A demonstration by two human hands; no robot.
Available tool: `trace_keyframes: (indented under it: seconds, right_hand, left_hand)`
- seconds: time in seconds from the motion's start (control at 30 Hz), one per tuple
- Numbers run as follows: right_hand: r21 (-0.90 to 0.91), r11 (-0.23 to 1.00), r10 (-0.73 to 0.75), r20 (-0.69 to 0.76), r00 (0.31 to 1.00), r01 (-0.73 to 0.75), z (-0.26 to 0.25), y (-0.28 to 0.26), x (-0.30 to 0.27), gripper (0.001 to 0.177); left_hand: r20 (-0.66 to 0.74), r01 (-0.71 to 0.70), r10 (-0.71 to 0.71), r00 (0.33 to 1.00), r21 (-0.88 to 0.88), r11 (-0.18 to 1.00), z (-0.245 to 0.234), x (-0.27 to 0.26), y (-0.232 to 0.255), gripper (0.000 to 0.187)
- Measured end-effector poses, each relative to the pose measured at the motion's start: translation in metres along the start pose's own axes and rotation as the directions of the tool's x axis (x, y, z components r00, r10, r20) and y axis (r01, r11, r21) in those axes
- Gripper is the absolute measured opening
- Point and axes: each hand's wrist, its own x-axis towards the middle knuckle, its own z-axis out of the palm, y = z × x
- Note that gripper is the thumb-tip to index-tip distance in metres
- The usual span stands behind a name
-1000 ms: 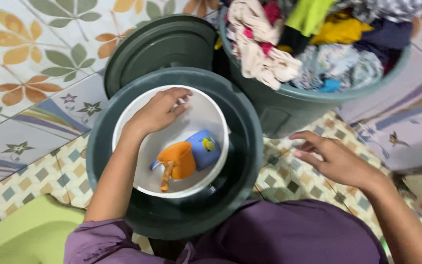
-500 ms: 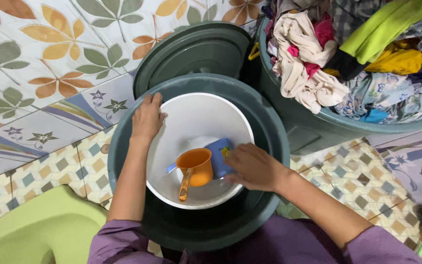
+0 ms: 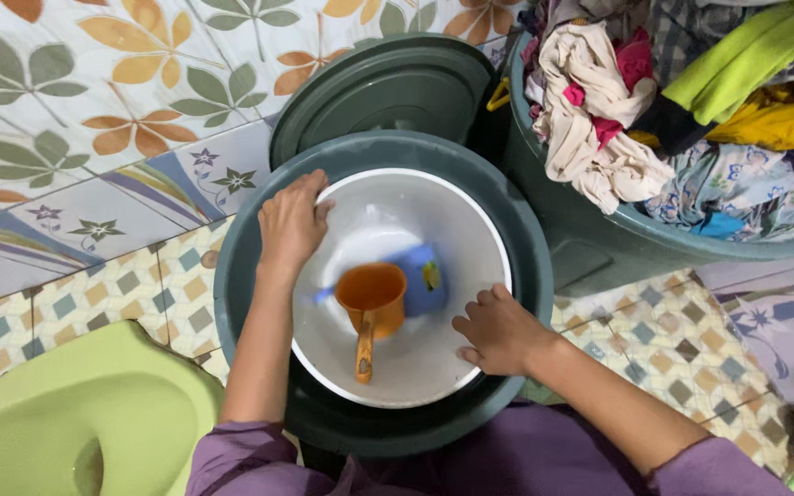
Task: The person scrubs a tiled floor using a green scrub brush and water from a blue scoop. They repeatedly scoop water from a white bucket and pour it onto the floor, then scrub the wet tiles. The person also moves a large green bin to access the area underneath.
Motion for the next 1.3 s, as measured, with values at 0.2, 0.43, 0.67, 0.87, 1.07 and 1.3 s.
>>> trace_keyframes:
  seconds: [0.2, 0.43, 0.67, 0.87, 1.07, 1.3]
  right_hand:
    - [0.198, 0.958, 0.165, 0.210, 0.964, -0.208, 0.031, 0.022, 0.039, 0.051]
    - [0.694, 0.681, -0.032, 0.350, 0.936, -0.236, 0.116, 0.025, 0.147, 0.053]
    - [0.922, -0.025, 0.025, 0.388, 0.921, -0.387, 0.173, -0.027, 0.180, 0.029]
    - [0.411, 0.872, 0.169, 0.254, 0.952, -0.265, 0.106, -0.009, 0.141, 0.024]
    - [0.118, 0.966, 0.192, 0.264, 0.945, -0.229, 0.050, -0.010, 0.138, 0.024]
    - [-0.482, 0.867, -0.083, -0.385, 0.919, -0.124, -0.003, 0.027, 0.069, 0.015]
  left_hand:
    - [-0.050, -0.143, 0.142, 0.989, -0.010, 0.990, -0.009, -0.009, 0.044, 0.034]
    - [-0.053, -0.082, 0.083, 0.995, 0.028, 0.996, 0.003, -0.009, 0.072, 0.025]
    - [-0.086, -0.058, 0.062, 0.994, 0.056, 0.997, 0.002, -0.024, 0.069, 0.023]
    - [-0.143, -0.137, 0.160, 0.977, 0.157, 0.978, 0.007, -0.014, 0.072, 0.026]
    - [-0.043, -0.103, 0.106, 0.993, 0.074, 0.992, 0.003, -0.015, 0.077, 0.017]
    - [-0.047, -0.097, 0.094, 0.994, -0.066, 0.993, 0.000, -0.002, 0.070, 0.015]
